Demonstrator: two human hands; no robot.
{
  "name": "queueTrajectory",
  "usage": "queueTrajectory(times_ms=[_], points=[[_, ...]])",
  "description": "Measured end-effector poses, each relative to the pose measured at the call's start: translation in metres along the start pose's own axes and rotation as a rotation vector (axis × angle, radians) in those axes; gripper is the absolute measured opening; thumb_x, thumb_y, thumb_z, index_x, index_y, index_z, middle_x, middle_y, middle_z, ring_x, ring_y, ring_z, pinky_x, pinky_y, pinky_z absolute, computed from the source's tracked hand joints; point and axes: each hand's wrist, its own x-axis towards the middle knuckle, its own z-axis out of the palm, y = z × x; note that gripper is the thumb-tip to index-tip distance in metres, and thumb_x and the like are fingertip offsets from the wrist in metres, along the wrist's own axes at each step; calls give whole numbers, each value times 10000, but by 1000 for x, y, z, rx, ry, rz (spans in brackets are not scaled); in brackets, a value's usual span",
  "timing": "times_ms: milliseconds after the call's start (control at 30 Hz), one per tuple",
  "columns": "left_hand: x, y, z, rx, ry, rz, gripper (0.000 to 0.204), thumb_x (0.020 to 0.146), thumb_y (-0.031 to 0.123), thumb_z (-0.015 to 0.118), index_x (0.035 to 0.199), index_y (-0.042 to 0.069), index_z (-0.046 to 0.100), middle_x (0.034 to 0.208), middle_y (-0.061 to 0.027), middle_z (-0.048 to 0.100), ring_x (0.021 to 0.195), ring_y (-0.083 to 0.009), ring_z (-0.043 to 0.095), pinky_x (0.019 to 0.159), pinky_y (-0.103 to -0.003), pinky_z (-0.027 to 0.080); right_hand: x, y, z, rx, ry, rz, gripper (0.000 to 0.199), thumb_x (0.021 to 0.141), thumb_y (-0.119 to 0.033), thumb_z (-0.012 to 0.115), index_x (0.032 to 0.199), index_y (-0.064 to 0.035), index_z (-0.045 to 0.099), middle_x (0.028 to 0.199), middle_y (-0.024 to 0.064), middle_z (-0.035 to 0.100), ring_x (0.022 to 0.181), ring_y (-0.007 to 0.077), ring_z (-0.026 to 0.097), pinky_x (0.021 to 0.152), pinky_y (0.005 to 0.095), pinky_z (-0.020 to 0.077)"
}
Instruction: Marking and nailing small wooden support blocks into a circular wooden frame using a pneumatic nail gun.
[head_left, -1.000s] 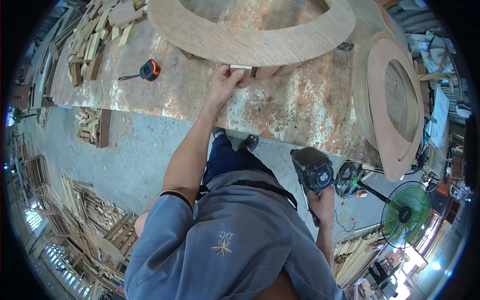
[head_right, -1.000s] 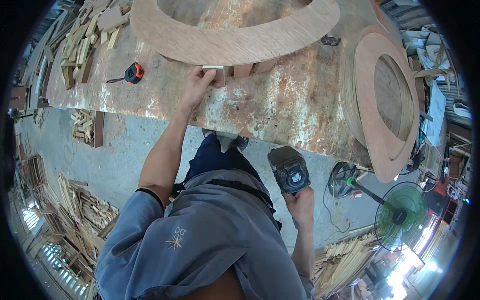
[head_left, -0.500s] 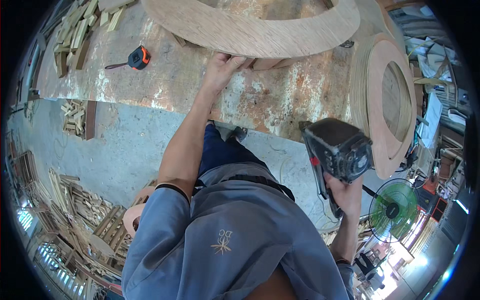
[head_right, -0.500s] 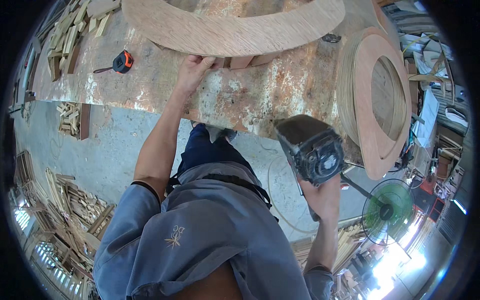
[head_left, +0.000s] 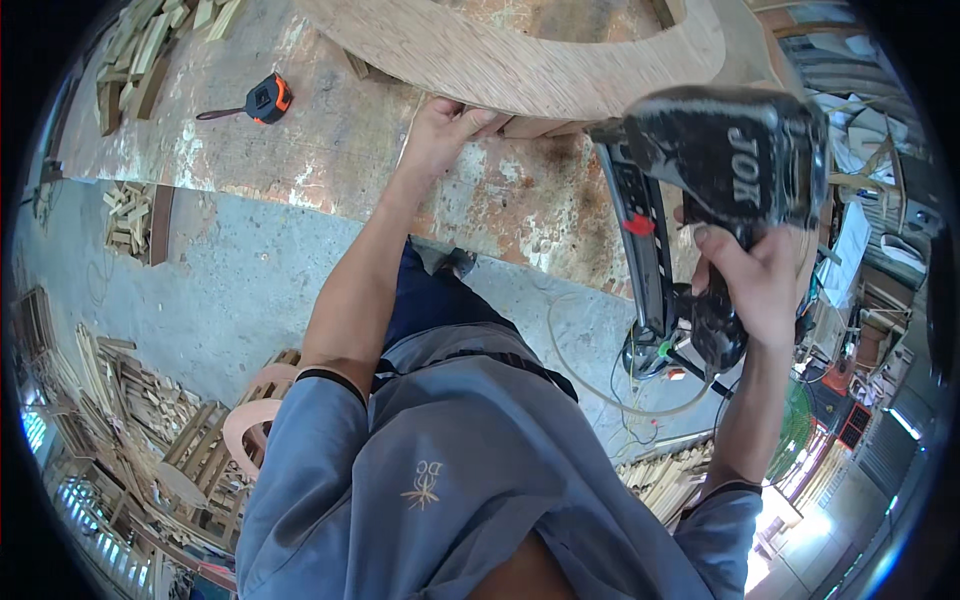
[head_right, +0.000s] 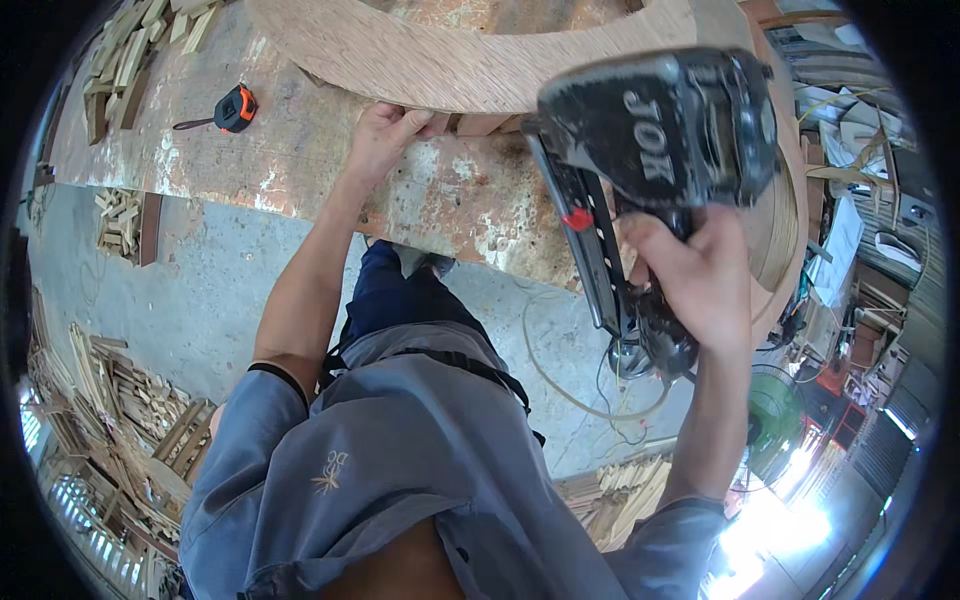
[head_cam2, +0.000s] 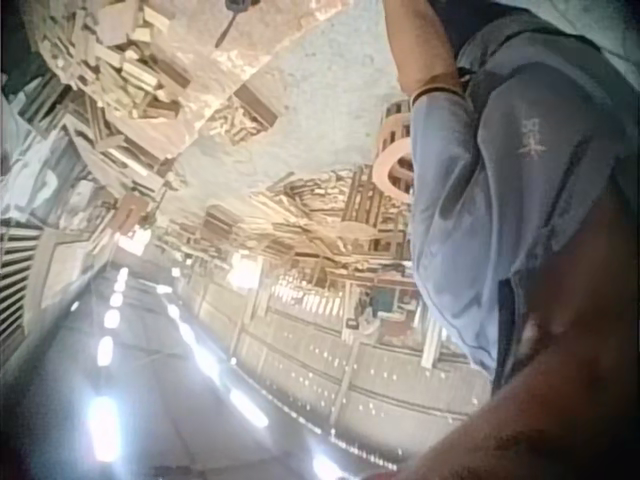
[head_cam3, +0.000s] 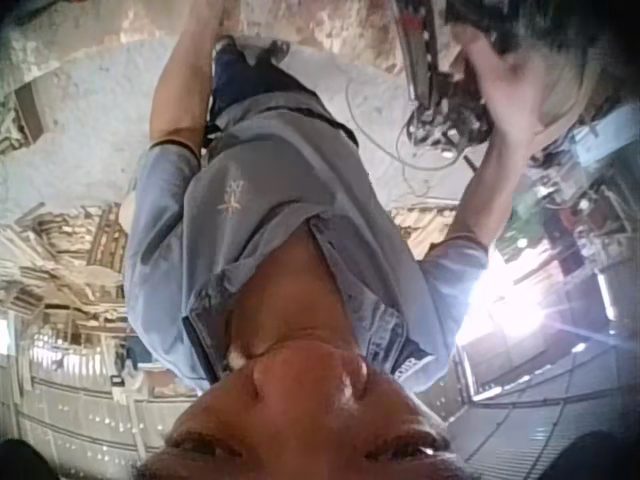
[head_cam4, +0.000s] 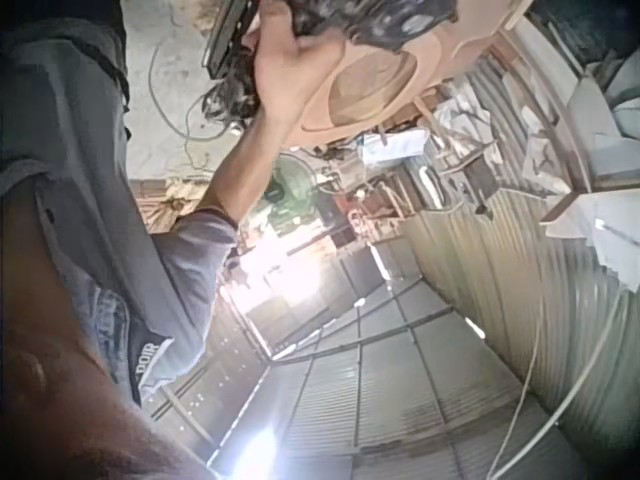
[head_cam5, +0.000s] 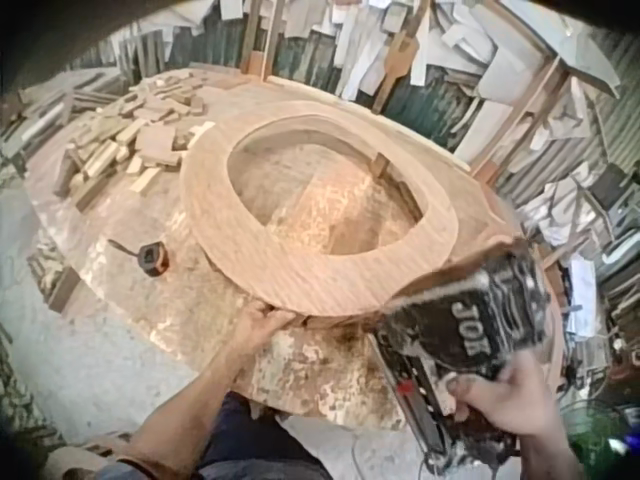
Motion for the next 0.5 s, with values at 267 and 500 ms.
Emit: queueTrajectory(times_ms=[267, 500], points=[[1, -2, -4, 4, -47, -26, 259, 894, 136, 669, 1101, -18, 644, 1044, -60, 680, 934, -119, 631, 846, -257, 506, 42, -35, 8, -81, -118, -110, 312, 797, -157, 685, 959, 86, 574, 621, 48, 577, 487, 97, 566, 439, 234, 431], [-7, 20, 9, -6, 30, -62, 261, 883, 127, 682, 1097, -17, 646, 1041, -65, 678, 941, -130, 634, 836, -269, 508, 56, -56, 24, -51, -200, -144, 342, 802, -183, 682, 972, 89, 563, 660, 55, 589, 475, 87, 566, 428, 226, 454]])
